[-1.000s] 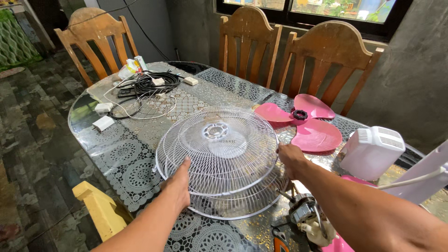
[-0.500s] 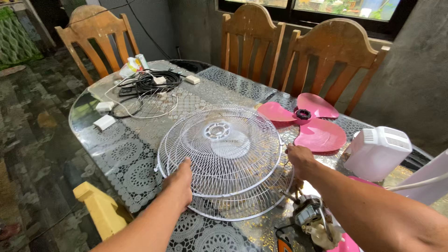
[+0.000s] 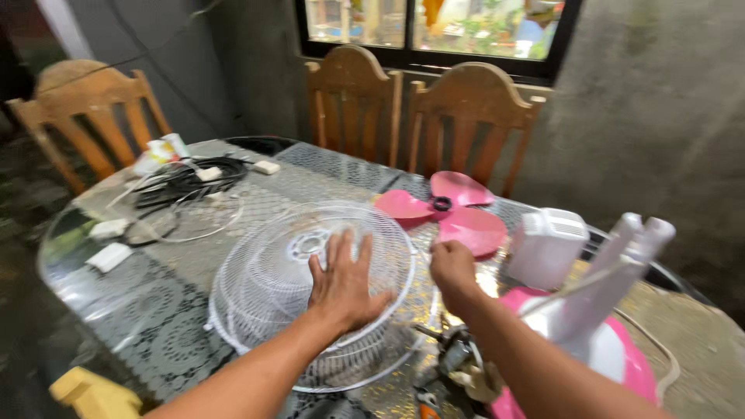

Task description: The person assembles a pink and white electric fan on a glass table. They connect the motor to the stand, route the power cord through the base, and attach the fan blades and front grille.

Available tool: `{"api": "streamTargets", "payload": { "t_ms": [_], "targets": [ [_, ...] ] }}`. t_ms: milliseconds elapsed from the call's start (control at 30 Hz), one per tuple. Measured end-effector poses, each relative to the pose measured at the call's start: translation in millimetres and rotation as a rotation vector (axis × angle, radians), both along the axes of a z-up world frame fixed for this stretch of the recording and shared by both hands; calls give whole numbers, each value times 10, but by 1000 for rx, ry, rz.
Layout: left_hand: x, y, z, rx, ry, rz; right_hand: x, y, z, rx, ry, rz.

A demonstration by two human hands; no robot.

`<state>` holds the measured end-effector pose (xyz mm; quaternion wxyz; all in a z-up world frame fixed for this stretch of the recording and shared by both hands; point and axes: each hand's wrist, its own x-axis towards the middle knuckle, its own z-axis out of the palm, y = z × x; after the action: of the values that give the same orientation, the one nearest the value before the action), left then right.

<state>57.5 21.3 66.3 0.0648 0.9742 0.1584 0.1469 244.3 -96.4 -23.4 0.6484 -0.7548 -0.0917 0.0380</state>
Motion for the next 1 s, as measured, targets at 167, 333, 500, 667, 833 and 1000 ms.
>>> {"api": "streamTargets", "payload": {
  "t_ms": [167,333,500,667,833,1000],
  "targets": [
    [-16,-263,-336,276,368,-289,-431,-202,116,15,119,7],
    [5,-301,-685,459,409,-401,-695,-367,248,130,192,76],
    [101,-132,-706,426,354,-582,-955,-548,357,189,282,136],
    [222,-183,-566,421,601,-542,-1085,-670,342,205,240,124],
    [172,-243,-488,367,563,-536,-1151,-675,367,178,233,89],
    [190,-308,-465,350,647,-450,-1297,-729,432,189,278,112]
  ]
}}
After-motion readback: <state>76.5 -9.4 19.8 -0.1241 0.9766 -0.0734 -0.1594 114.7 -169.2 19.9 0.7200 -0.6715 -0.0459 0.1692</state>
